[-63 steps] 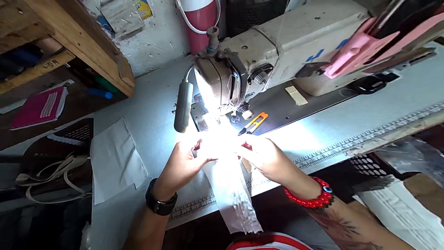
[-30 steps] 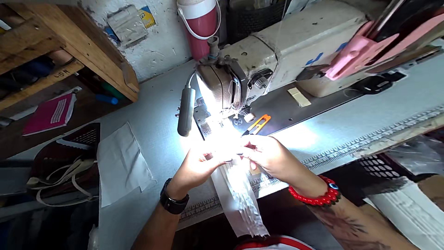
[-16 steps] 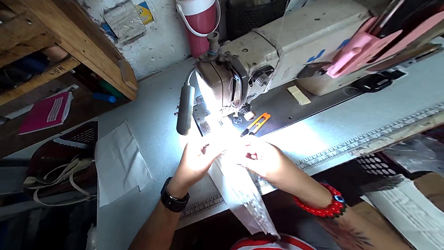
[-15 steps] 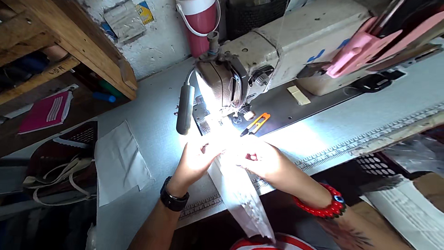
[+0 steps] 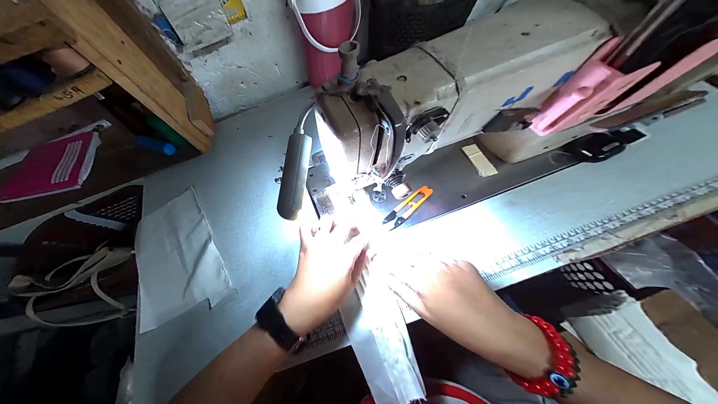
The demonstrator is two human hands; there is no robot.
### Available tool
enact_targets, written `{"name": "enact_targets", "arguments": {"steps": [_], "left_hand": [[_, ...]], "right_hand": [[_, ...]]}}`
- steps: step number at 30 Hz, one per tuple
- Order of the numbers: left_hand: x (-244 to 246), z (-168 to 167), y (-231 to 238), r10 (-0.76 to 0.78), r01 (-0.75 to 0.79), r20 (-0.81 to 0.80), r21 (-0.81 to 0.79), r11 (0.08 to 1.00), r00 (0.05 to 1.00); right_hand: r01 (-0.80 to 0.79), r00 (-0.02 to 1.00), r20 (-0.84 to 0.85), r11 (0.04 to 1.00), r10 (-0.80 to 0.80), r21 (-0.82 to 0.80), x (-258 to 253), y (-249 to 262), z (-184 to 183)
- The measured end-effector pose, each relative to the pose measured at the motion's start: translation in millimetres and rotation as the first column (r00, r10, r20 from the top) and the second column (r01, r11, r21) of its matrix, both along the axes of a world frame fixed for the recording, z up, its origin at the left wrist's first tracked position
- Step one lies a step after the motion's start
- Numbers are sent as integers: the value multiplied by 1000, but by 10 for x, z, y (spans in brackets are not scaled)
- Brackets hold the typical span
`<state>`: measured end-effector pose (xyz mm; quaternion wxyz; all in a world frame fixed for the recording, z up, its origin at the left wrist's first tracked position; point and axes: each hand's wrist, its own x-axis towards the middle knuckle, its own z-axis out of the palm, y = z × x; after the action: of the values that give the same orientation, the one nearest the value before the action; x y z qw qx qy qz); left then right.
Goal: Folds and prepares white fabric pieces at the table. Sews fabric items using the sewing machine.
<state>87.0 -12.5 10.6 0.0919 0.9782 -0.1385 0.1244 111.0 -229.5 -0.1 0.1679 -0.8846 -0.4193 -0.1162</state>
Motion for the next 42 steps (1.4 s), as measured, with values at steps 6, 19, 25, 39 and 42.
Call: {"name": "enact_targets", "arguments": {"steps": [6, 19, 25, 39, 42], "left_hand": [[39, -82, 170, 11, -6, -75, 60, 998, 997], [241, -96, 277, 28, -28, -34, 10, 1000, 999], [238, -100, 269, 22, -21, -22, 31, 999, 1000], [-118, -43, 119, -231, 231, -40, -8, 973, 972], [-472, -56, -64, -283, 281, -72, -33, 959, 956]], "right_hand": [[-42, 996, 79, 999, 43, -14, 153, 25, 4], [-70, 996, 57, 997, 71, -18, 355, 145, 37], [-74, 996, 51, 997, 76, -38, 352, 159, 50], [33, 972, -236, 995, -9, 97, 219, -101, 151], [99, 922, -385, 980, -26, 173, -71, -432, 70]]}}
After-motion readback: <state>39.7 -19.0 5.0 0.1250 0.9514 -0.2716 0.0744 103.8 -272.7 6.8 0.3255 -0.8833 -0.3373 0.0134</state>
